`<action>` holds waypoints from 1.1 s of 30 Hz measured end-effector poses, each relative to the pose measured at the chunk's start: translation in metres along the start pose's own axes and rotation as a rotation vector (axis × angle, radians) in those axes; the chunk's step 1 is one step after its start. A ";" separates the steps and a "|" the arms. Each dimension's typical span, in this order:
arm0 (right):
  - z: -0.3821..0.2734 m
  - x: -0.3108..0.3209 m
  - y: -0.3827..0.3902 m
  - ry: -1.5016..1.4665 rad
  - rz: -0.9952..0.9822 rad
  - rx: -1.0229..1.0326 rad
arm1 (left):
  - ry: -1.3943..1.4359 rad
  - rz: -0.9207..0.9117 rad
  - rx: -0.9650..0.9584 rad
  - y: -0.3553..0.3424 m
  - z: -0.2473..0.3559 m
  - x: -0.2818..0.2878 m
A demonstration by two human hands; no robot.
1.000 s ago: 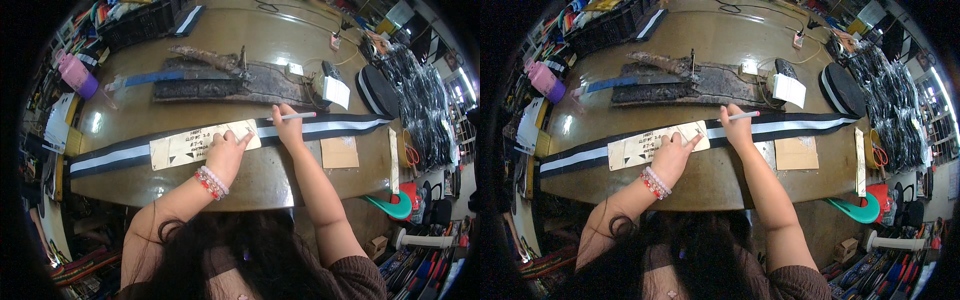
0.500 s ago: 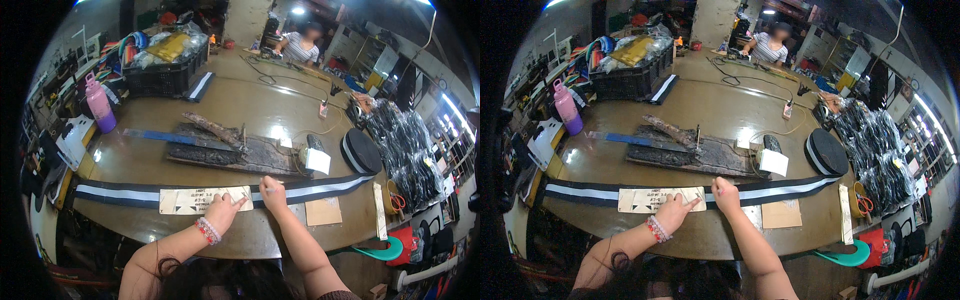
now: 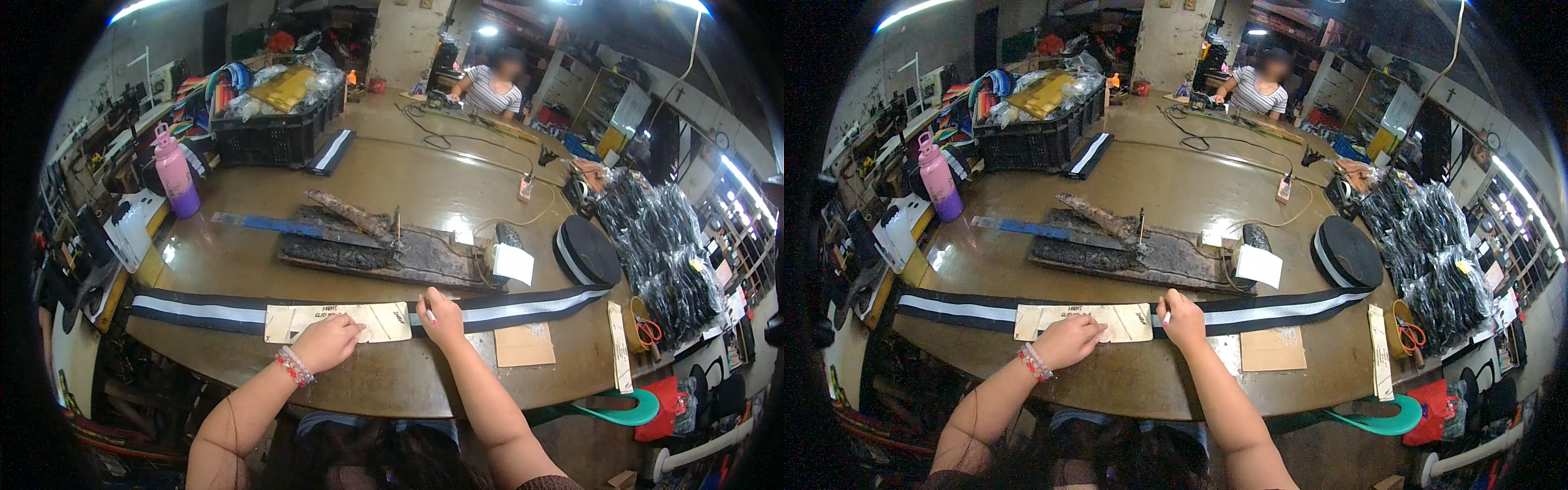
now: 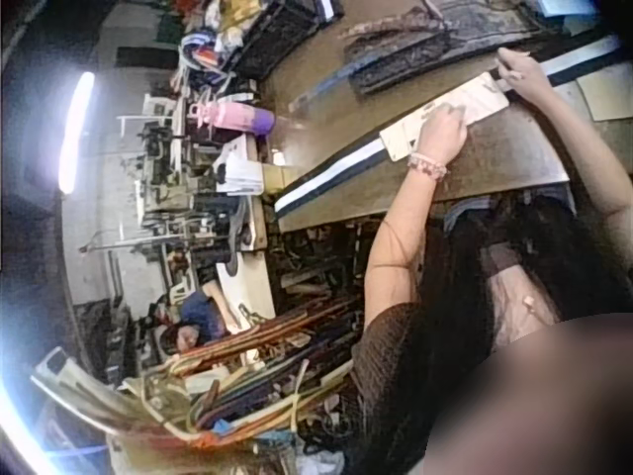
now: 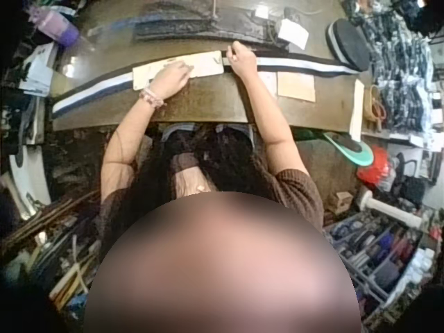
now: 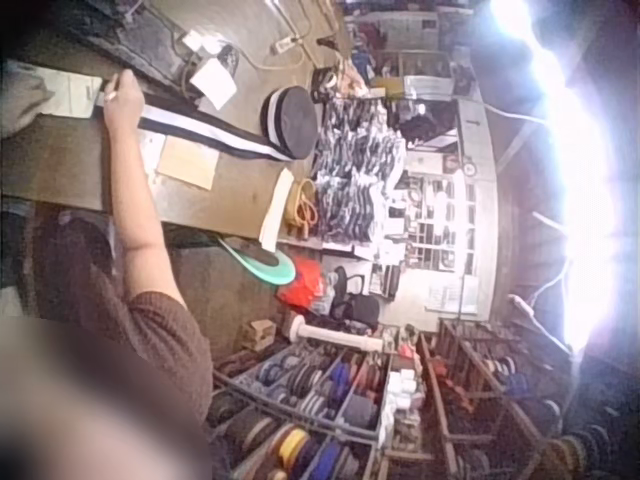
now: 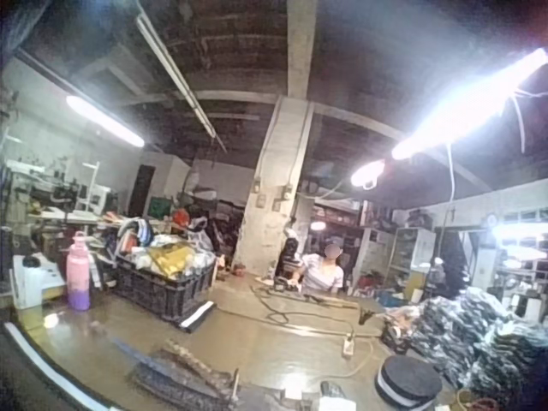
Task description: The person measures and marks a long black-and-white striped fabric strip using a yellow template and a white marker. They align the template, trace along its edge, then fold and stack the marked sections on the table.
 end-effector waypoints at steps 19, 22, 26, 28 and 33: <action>0.009 -0.005 -0.001 -0.012 -0.057 -0.087 | 1.037 -0.226 -1.095 0.027 0.207 0.216; 0.005 -0.006 -0.001 0.025 -0.067 -0.039 | 1.119 -0.312 -1.060 0.024 0.205 0.205; 0.005 -0.006 -0.001 -0.033 -0.071 -0.042 | 1.297 -0.445 -1.069 0.020 0.214 0.194; 0.004 -0.006 -0.001 -0.007 -0.054 -0.043 | 1.427 -0.534 -1.101 0.019 0.226 0.191; 0.014 -0.015 0.000 -0.100 -0.198 -0.226 | 1.935 -0.916 -1.289 0.029 0.280 0.198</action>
Point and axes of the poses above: each hand's wrist, its own y-axis away from the middle knuckle, its own x-axis out of the back of the hand, z = x × y, the point moved 7 cm from there along -y, towards the middle knuckle, and after that the axes turned 12 degrees about -z, right-handed, at the moved point
